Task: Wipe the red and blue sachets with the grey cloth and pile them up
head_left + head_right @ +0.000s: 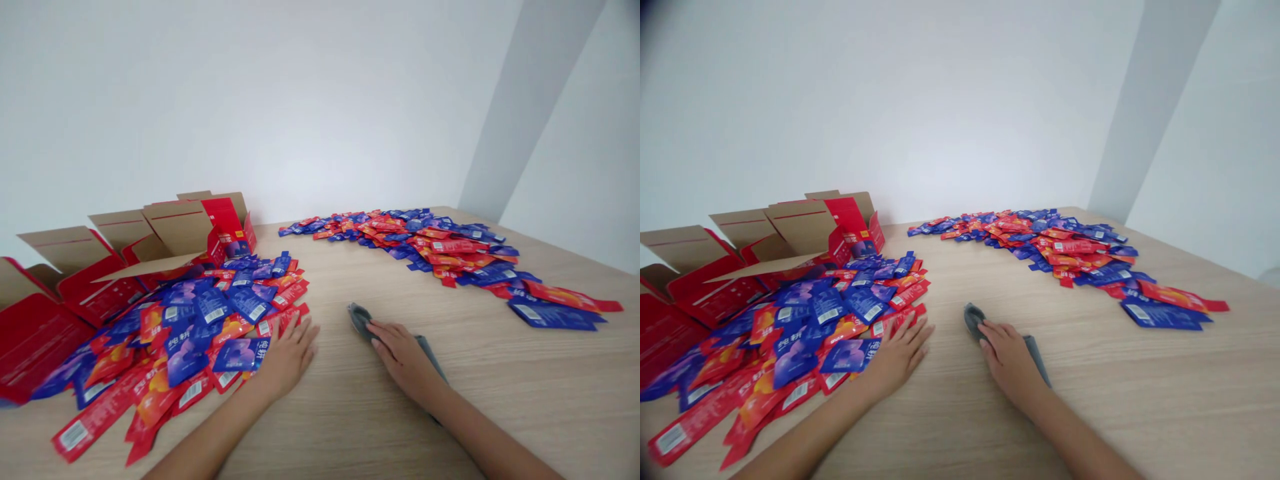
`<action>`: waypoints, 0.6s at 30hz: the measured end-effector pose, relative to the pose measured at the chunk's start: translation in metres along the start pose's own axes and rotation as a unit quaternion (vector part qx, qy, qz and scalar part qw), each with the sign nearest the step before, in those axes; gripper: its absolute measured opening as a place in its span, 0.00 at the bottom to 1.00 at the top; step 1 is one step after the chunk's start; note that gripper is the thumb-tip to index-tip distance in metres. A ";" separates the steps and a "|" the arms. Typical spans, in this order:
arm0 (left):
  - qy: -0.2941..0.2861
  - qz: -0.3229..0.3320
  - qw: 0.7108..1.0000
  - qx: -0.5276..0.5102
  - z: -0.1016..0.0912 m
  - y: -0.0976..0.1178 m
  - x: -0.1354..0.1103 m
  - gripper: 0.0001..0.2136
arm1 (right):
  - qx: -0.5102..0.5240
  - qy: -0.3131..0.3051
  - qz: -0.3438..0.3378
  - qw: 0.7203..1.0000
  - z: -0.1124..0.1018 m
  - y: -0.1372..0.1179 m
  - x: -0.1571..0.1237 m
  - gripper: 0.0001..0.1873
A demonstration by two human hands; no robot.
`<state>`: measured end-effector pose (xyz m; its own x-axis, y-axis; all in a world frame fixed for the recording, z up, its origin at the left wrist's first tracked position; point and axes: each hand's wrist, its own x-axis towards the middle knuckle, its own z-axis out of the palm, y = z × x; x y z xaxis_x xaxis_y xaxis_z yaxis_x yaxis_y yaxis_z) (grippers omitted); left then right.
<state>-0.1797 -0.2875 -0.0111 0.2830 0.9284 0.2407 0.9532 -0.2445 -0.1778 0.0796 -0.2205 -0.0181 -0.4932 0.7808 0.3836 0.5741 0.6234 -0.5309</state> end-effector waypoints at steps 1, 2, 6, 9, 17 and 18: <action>0.000 -0.017 1.000 0.002 0.004 -0.008 0.000 0.19 | 0.015 -0.001 0.021 1.000 -0.002 0.001 0.002 0.21; 0.003 -0.031 0.999 0.004 0.007 -0.016 0.000 0.19 | 0.026 -0.001 0.042 0.999 -0.004 0.004 0.006 0.22; 0.028 -0.050 0.998 -0.004 0.010 -0.031 -0.002 0.18 | -0.034 0.009 0.079 0.996 -0.026 0.032 0.036 0.23; 0.035 -0.057 0.997 -0.028 0.006 -0.027 -0.003 0.17 | -0.205 0.005 0.135 0.969 -0.053 0.069 0.067 0.20; 0.034 -0.087 0.991 -0.093 -0.005 -0.019 -0.002 0.16 | -0.311 0.009 0.189 0.932 -0.101 0.150 0.098 0.17; 0.033 -0.090 0.990 -0.099 -0.006 -0.018 -0.002 0.16 | -0.301 0.012 0.176 0.937 -0.101 0.152 0.100 0.18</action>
<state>-0.1972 -0.2869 -0.0027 0.1060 0.9433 0.3146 0.9893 -0.1320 0.0624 0.1834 -0.0439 0.0153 -0.1931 0.9389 0.2848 0.9670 0.2314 -0.1070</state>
